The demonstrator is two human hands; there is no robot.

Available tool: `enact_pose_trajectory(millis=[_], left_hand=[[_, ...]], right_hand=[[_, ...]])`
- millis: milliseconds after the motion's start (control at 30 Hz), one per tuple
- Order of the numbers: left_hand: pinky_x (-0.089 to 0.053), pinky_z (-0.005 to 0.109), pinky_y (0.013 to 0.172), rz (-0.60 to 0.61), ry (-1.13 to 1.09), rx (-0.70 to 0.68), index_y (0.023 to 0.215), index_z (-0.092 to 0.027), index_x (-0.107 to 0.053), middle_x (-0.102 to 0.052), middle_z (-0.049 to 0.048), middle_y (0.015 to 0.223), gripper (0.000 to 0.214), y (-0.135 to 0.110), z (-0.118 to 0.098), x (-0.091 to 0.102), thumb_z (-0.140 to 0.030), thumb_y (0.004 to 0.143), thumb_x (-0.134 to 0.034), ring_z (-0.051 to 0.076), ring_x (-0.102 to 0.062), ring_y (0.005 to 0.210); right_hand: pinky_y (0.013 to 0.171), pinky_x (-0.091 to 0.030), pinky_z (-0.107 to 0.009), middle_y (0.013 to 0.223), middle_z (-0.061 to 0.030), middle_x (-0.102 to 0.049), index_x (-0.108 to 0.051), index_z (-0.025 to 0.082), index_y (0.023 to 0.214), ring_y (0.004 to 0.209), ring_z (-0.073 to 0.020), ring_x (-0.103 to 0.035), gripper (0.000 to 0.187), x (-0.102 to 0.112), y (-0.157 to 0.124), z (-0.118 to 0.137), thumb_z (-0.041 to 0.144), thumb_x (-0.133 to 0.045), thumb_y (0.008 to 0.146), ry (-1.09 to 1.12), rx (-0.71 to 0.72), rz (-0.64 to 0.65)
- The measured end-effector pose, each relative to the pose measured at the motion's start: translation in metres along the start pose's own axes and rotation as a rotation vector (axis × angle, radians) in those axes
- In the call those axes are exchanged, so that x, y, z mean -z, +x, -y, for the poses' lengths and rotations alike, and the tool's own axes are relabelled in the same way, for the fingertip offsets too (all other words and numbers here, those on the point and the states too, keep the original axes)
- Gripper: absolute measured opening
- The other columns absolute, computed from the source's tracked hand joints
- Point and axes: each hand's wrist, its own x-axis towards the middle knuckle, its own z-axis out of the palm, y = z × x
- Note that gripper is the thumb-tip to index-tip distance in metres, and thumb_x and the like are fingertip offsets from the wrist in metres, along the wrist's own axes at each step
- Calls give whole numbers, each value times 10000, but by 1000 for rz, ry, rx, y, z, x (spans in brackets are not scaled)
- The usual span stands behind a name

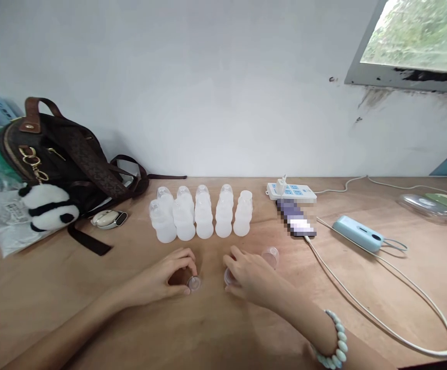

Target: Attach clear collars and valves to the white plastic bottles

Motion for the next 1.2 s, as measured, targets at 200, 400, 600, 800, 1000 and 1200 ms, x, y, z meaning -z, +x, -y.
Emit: enact_pose_trajectory(millis=[200, 400, 600, 800, 1000, 1200], left_hand=[[-418, 379, 934, -156, -30, -41, 1015, -233, -587, -568, 30, 1087, 229, 12, 4, -24, -256, 827, -716, 241, -514, 1051], [-416, 429, 920, -183, -51, -74, 1156, -240, -520, -562, 61, 1149, 693, 16, 8, -29, -530, 623, -854, 288, -494, 1051], [-390, 438, 955, -176, -59, -70, 1174, -246, -521, -559, 58, 1191, 692, 14, 10, -26, -525, 633, -849, 294, -483, 1098], [-376, 392, 938, -185, -57, -70, 1067, -233, -610, -591, 35, 1097, 370, 14, 6, -27, -443, 798, -752, 256, -497, 1044], [-368, 365, 887, -184, -18, -69, 899, -203, -631, -598, 28, 1026, 252, 16, -5, -34, -381, 791, -772, 242, -508, 970], [-368, 342, 865, -176, -2, -116, 858, -192, -621, -588, 25, 990, 267, 17, -2, -42, -382, 775, -789, 234, -503, 961]], right_hand=[[703, -512, -309, 1062, -66, -606, -528, 198, 1117, 853, -190, -628, 321, 2, 4, -3, 198, -686, 837, 395, 81, -389], [868, -536, -387, 1122, -103, -629, -533, 183, 1167, 1031, -252, -617, 428, -20, 17, 14, 320, -744, 821, 470, 282, -310], [873, -538, -430, 1148, -111, -605, -492, 181, 1248, 1054, -269, -599, 497, -26, 18, 14, 330, -725, 835, 436, 210, -307], [714, -528, -338, 923, -61, -602, -572, 179, 925, 817, -203, -599, 80, -35, 21, 17, 120, -519, 932, 349, 276, -347], [594, -457, -289, 788, -35, -561, -514, 191, 824, 674, -174, -529, 203, -50, 24, 18, 99, -401, 965, 266, 359, -460], [581, -427, -282, 753, -37, -566, -483, 200, 785, 651, -173, -490, 235, -41, 18, 18, 90, -371, 960, 274, 398, -507]])
